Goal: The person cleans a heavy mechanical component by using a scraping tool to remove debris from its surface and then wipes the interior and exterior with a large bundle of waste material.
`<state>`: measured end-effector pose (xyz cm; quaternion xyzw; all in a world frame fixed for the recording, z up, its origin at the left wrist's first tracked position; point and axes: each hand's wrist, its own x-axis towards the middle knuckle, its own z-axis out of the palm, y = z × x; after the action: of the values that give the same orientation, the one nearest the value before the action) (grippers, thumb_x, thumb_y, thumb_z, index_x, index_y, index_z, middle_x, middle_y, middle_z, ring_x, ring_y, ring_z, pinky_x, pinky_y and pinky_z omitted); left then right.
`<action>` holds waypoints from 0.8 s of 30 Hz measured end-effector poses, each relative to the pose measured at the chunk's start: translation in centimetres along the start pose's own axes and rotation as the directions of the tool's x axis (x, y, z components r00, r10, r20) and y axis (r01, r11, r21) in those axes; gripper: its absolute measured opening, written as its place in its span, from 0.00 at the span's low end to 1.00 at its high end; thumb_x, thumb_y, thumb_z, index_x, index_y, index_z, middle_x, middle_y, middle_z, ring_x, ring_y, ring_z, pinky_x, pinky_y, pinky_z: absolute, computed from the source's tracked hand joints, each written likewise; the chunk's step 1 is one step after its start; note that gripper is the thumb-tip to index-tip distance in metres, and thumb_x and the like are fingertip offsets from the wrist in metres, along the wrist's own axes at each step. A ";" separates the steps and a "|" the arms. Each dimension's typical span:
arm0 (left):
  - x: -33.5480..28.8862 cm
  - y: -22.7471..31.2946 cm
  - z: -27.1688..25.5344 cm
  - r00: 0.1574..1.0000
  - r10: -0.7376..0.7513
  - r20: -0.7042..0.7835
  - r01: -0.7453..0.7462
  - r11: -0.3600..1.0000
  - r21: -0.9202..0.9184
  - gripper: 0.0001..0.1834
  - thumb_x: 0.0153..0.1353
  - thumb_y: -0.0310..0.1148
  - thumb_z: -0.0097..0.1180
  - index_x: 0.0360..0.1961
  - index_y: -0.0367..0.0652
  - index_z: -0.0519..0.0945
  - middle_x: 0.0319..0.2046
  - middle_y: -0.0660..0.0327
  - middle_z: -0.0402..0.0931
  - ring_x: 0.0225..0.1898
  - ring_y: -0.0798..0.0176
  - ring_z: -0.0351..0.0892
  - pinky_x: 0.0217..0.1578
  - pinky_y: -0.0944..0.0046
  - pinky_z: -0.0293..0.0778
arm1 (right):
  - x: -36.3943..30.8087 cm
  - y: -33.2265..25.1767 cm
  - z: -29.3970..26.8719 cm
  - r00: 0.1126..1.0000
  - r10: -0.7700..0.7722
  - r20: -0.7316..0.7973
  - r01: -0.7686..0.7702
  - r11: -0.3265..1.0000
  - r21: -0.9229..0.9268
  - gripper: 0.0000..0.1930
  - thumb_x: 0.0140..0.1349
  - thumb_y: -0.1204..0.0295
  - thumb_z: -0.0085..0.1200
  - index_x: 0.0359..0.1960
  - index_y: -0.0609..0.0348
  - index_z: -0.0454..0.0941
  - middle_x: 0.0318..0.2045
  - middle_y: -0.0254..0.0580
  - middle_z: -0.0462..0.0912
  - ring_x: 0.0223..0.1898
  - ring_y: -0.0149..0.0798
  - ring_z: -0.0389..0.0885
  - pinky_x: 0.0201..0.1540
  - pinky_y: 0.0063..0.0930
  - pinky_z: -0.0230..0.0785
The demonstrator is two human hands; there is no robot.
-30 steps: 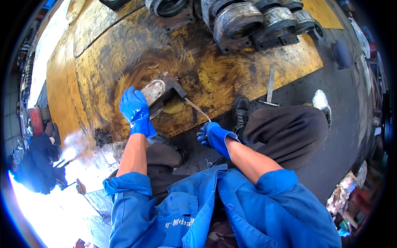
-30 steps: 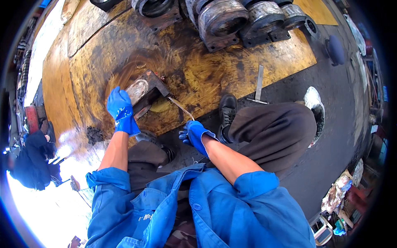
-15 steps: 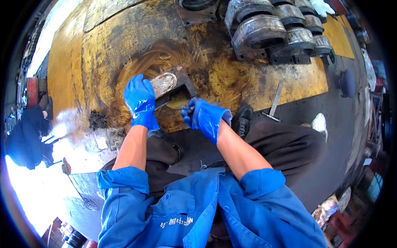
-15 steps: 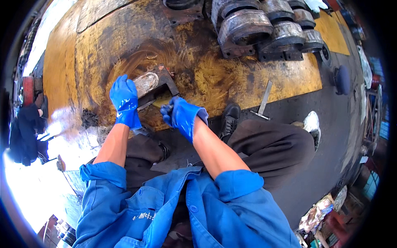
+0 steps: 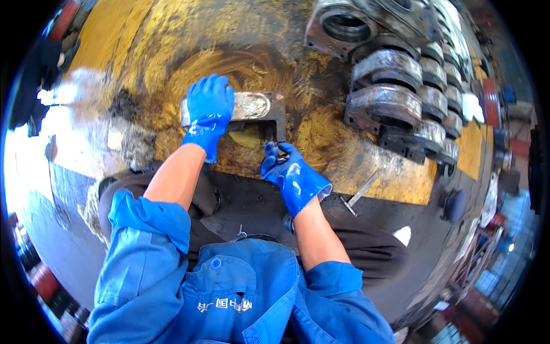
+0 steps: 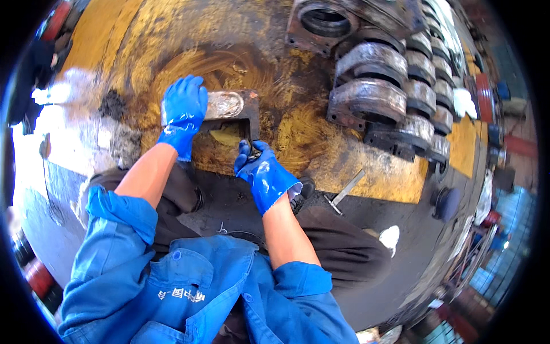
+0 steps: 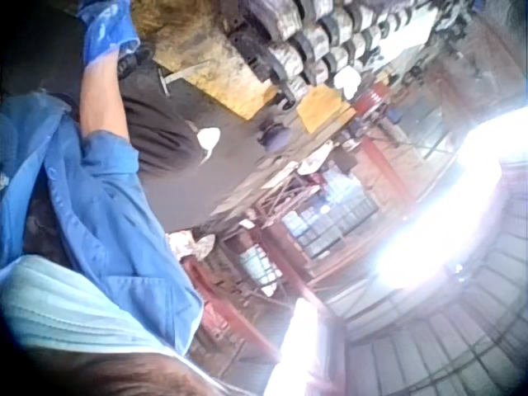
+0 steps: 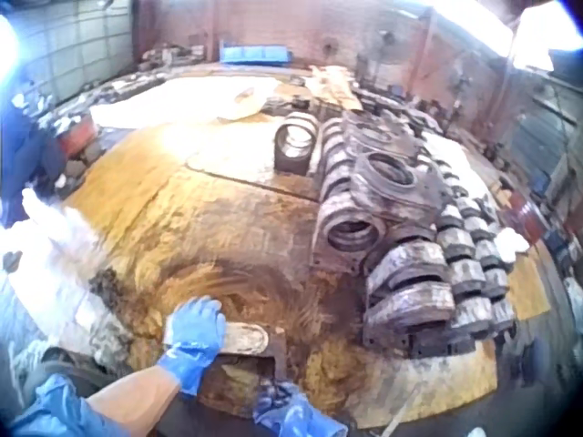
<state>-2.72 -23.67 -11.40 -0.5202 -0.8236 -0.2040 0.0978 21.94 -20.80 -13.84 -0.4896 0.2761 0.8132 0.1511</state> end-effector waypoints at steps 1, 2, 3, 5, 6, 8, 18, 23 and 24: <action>-0.1 0.0 0.4 1.000 0.002 0.018 -0.002 1.000 -0.020 0.14 0.65 0.38 0.56 0.46 0.44 0.84 0.49 0.50 0.84 0.52 0.45 0.82 0.58 0.46 0.74 | 0.2 0.0 -0.6 1.000 -0.011 -0.002 0.010 1.000 -0.009 0.11 0.68 0.65 0.49 0.41 0.59 0.79 0.22 0.28 0.80 0.21 0.32 0.78 0.24 0.30 0.73; -0.2 0.0 0.7 0.999 0.022 -0.031 -0.023 0.999 -0.036 0.14 0.64 0.38 0.56 0.46 0.44 0.84 0.50 0.51 0.84 0.52 0.45 0.82 0.57 0.45 0.73 | 0.5 -0.1 -1.1 1.000 -0.022 -0.003 0.022 1.000 -0.016 0.12 0.67 0.65 0.49 0.40 0.59 0.79 0.22 0.28 0.80 0.21 0.32 0.77 0.23 0.30 0.72; -0.7 0.1 0.9 1.000 0.004 -0.022 -0.004 1.000 -0.029 0.14 0.64 0.38 0.57 0.46 0.45 0.84 0.50 0.51 0.84 0.52 0.45 0.82 0.57 0.45 0.73 | 0.7 -0.1 -1.7 0.999 -0.034 -0.003 0.034 0.999 -0.020 0.12 0.67 0.64 0.49 0.40 0.59 0.80 0.21 0.28 0.79 0.20 0.31 0.76 0.22 0.30 0.71; -0.9 -0.2 0.3 1.000 -0.017 -0.009 0.017 1.000 -0.015 0.14 0.64 0.38 0.57 0.47 0.45 0.84 0.50 0.52 0.84 0.52 0.45 0.82 0.56 0.45 0.74 | 0.4 2.5 -4.1 0.988 -0.079 -0.133 0.066 0.993 -0.101 0.11 0.67 0.67 0.47 0.40 0.59 0.79 0.18 0.27 0.74 0.19 0.31 0.72 0.22 0.31 0.66; -0.9 -0.4 0.0 1.000 -0.016 -0.009 0.016 1.000 0.001 0.13 0.64 0.38 0.57 0.46 0.45 0.84 0.49 0.52 0.84 0.51 0.46 0.82 0.55 0.46 0.74 | 0.8 3.3 -6.6 0.979 -0.096 -0.182 0.068 0.986 -0.154 0.11 0.67 0.68 0.46 0.40 0.59 0.79 0.18 0.27 0.73 0.18 0.32 0.71 0.22 0.31 0.66; -0.6 -0.5 0.3 1.000 -0.023 0.014 0.024 0.999 -0.033 0.13 0.64 0.38 0.58 0.46 0.45 0.83 0.48 0.52 0.84 0.51 0.46 0.82 0.54 0.46 0.74 | 1.2 3.2 -6.8 0.981 -0.103 -0.167 0.070 0.979 -0.190 0.10 0.67 0.71 0.45 0.40 0.59 0.79 0.17 0.28 0.71 0.18 0.32 0.69 0.23 0.31 0.65; -1.0 -1.0 1.3 0.999 -0.033 -0.036 0.032 0.999 -0.019 0.11 0.63 0.37 0.58 0.43 0.47 0.82 0.48 0.55 0.83 0.52 0.47 0.81 0.55 0.45 0.73 | 1.1 2.6 -4.4 0.970 -0.108 -0.217 0.076 0.986 -0.150 0.06 0.68 0.72 0.44 0.37 0.56 0.75 0.20 0.30 0.71 0.21 0.35 0.70 0.25 0.34 0.65; -0.9 -0.8 1.0 0.999 -0.046 -0.015 0.045 0.997 -0.055 0.11 0.62 0.37 0.59 0.44 0.47 0.82 0.47 0.56 0.83 0.51 0.47 0.80 0.55 0.45 0.72 | 1.2 2.7 -1.7 0.981 -0.112 -0.158 0.104 0.993 -0.062 0.06 0.67 0.72 0.44 0.36 0.55 0.74 0.20 0.32 0.70 0.21 0.35 0.68 0.25 0.33 0.64; -0.8 -0.7 1.2 0.998 -0.052 -0.030 0.050 0.998 -0.047 0.11 0.62 0.37 0.59 0.44 0.47 0.82 0.47 0.56 0.83 0.51 0.47 0.80 0.55 0.45 0.72 | 2.0 2.5 0.4 0.957 -0.201 -0.209 0.184 0.978 -0.098 0.05 0.66 0.72 0.44 0.35 0.55 0.73 0.20 0.32 0.70 0.21 0.36 0.68 0.25 0.33 0.64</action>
<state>-2.96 -24.11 -12.91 -0.4979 -0.8300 -0.2335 0.0933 19.42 -22.66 -14.74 -0.6059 0.2104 0.7460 0.1792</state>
